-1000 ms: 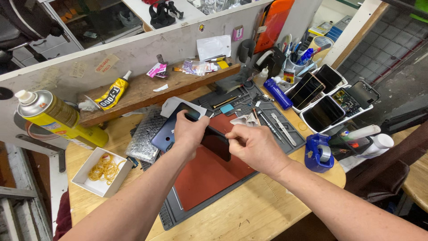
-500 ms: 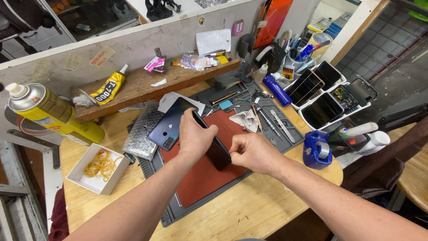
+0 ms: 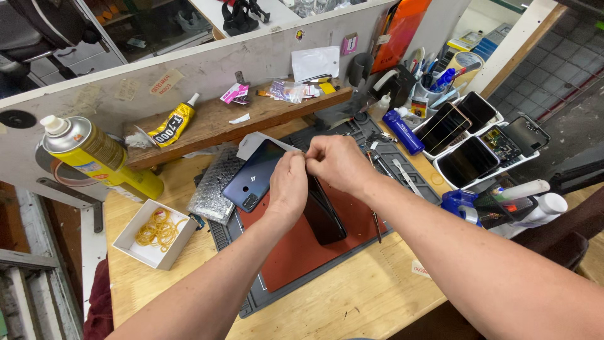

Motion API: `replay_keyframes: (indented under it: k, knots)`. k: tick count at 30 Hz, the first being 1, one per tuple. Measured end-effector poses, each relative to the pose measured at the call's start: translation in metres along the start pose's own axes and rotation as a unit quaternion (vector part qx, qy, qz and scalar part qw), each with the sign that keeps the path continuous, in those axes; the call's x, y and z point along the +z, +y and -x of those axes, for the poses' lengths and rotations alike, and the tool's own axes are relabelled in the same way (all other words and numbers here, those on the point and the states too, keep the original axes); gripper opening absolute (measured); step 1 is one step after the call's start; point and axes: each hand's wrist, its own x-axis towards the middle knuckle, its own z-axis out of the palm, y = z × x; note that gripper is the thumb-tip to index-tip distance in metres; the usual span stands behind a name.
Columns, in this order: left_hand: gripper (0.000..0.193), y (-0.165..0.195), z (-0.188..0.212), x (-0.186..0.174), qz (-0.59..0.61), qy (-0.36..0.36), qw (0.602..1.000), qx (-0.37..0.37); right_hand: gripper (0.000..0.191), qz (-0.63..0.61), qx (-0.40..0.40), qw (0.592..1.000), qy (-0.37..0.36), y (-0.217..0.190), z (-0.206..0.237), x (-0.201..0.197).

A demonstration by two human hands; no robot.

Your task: The person disassembles a smartphone, removes the back cover and screen, and uses a screwdriver to adjust internal components. They then reassemble the device by placing the back cover and screen back on and securing them.

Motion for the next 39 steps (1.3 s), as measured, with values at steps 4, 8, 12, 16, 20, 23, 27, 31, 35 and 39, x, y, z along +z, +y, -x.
replay_keyframes:
  k: [4,8,12,16,20,23,27,31,35,39]
  knots:
    - [0.053,0.002,0.010,-0.003,0.023,-0.016,0.998,0.056,0.010,-0.013,-0.017,0.999,0.029,-0.009,-0.008,-0.008]
    - [0.102,0.015,0.015,-0.016,-0.062,0.001,0.971,0.229,0.010,-0.070,0.001,0.992,0.104,-0.016,0.009,-0.019]
    - [0.117,0.039,0.011,-0.019,-0.072,-0.051,0.994,0.070,0.017,-0.197,-0.013,0.975,0.101,-0.025,0.023,-0.023]
    - [0.123,0.053,0.015,-0.026,-0.083,-0.097,0.987,0.099,0.015,-0.133,0.056,0.989,0.031,-0.021,0.025,-0.043]
    - [0.122,0.060,0.021,-0.021,-0.097,-0.115,0.979,0.136,0.010,-0.165,0.078,0.983,-0.024,-0.012,0.024,-0.059]
    - [0.116,0.065,0.023,-0.016,-0.140,-0.116,0.955,0.236,0.011,-0.138,0.140,0.977,-0.082,-0.008,0.025,-0.061]
    - [0.109,0.064,0.029,-0.015,-0.177,-0.165,0.942,0.234,0.014,-0.130,0.171,0.971,-0.102,-0.004,0.037,-0.062]
    - [0.104,0.058,0.036,-0.008,-0.176,-0.181,0.922,0.293,0.039,-0.198,0.088,0.972,-0.089,0.001,0.044,-0.066]
    - [0.103,0.048,0.046,-0.007,-0.169,-0.173,0.911,0.334,0.029,-0.209,0.063,0.974,-0.059,0.007,0.051,-0.055]
    - [0.113,0.041,0.042,-0.014,-0.217,-0.121,0.915,0.318,0.025,-0.180,0.086,0.980,0.011,0.013,0.062,-0.043]
